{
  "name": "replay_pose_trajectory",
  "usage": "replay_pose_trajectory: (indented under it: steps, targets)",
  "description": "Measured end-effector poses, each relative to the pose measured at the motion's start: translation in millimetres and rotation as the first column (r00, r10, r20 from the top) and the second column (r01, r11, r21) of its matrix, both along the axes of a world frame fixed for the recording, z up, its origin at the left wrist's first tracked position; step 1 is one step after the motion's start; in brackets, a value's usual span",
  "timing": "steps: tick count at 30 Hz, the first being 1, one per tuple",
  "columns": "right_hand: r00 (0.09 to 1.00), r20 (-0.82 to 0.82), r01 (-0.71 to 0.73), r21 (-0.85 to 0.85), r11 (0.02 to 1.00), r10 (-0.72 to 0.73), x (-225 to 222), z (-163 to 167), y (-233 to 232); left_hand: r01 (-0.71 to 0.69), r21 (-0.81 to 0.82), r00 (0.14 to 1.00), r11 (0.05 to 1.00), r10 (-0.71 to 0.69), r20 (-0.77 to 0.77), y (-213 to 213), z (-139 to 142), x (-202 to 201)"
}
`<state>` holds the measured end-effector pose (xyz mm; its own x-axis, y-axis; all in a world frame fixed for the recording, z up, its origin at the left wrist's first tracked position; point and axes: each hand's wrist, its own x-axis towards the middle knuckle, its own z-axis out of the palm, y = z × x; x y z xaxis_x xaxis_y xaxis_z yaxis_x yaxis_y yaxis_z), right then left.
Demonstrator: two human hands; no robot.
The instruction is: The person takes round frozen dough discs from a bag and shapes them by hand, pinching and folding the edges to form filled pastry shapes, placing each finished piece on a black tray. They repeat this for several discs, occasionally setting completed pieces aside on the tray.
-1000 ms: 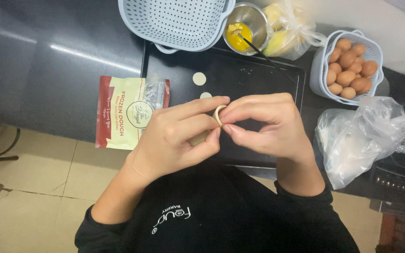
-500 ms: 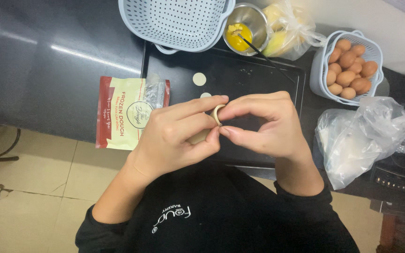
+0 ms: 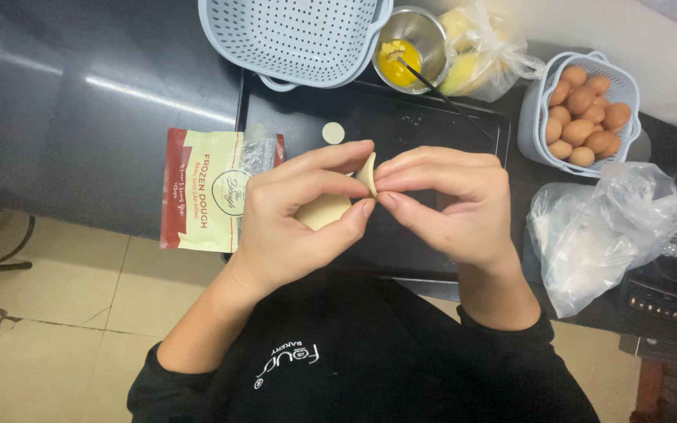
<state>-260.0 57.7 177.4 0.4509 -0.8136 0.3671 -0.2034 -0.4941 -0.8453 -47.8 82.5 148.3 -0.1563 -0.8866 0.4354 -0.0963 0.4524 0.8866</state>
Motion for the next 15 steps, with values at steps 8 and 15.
replay_pose_trajectory:
  steps: [8,15]
  targets:
    - [0.999,0.032,0.028,0.083,0.996,-0.031,1.5,-2.8,0.5,-0.032,0.020,0.999,0.999,0.033,-0.015,-0.5,-2.0,-2.4]
    - [1.000,-0.009,0.020,0.043,0.999,-0.020,0.6,-3.0,-0.5,-0.095,-0.078,0.994,0.992,0.099,0.042,1.5,-2.3,-5.1]
